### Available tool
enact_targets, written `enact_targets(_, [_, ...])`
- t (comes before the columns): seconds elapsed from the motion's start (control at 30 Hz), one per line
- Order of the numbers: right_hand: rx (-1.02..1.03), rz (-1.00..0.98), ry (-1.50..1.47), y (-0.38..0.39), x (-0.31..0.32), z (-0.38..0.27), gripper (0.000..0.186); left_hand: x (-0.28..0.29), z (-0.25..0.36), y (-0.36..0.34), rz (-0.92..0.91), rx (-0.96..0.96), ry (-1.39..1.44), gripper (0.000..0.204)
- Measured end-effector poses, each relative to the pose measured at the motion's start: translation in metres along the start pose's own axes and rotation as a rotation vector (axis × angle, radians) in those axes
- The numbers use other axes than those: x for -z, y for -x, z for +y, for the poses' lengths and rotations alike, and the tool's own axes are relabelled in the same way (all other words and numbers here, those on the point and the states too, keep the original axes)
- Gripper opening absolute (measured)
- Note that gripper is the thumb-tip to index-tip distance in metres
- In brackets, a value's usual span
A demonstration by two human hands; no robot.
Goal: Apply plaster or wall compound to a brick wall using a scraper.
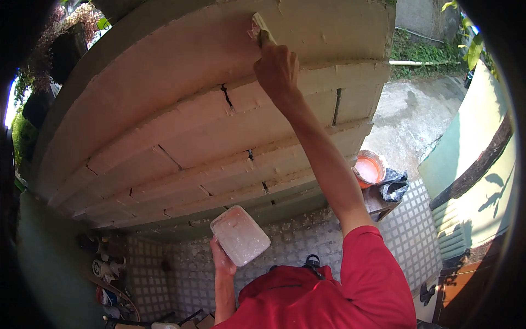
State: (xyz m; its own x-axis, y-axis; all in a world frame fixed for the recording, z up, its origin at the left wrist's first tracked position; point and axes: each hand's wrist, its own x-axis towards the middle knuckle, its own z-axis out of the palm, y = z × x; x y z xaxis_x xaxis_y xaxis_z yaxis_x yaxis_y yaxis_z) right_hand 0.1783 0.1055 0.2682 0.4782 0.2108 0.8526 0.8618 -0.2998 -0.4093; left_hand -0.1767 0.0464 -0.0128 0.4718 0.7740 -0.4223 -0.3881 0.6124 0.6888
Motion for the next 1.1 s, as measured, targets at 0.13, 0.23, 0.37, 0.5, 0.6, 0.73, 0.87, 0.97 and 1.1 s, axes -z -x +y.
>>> enact_targets(0.13, [0.037,-0.060,-0.108,0.020,-0.016,-0.038,0.042,-0.005,0.001,-0.003,-0.016,0.019,-0.023,0.055])
enact_targets(0.23, [0.065,-0.132,-0.170,0.023,-0.013,-0.045,0.042,-0.018,0.004,-0.004,-0.021,0.042,-0.062,0.054])
enact_targets(0.37, [0.026,-0.013,-0.156,0.002,0.006,-0.003,0.041,-0.021,0.006,-0.006,-0.063,0.029,-0.063,0.054])
enact_targets(0.5, [-0.076,0.054,-0.090,-0.003,0.004,0.012,0.040,-0.019,0.005,-0.006,-0.056,0.047,-0.049,0.054])
enact_targets(0.6, [-0.039,0.005,0.006,0.007,-0.008,-0.009,0.042,-0.021,0.005,-0.007,-0.024,0.064,-0.068,0.054])
enact_targets(0.73, [0.098,-0.116,0.018,0.021,-0.006,-0.015,0.049,-0.024,0.010,-0.010,-0.064,0.051,-0.104,0.054])
enact_targets(0.87, [0.301,-0.019,-0.104,0.014,0.003,-0.001,0.053,-0.027,0.005,-0.011,-0.052,0.052,-0.093,0.055])
enact_targets(0.97, [0.367,0.058,-0.081,-0.001,0.004,0.002,0.056,-0.026,0.003,-0.014,-0.062,0.068,-0.073,0.054])
enact_targets(1.1, [0.533,0.131,0.030,-0.012,-0.010,0.009,0.056,-0.020,-0.001,-0.016,-0.058,0.052,-0.059,0.055])
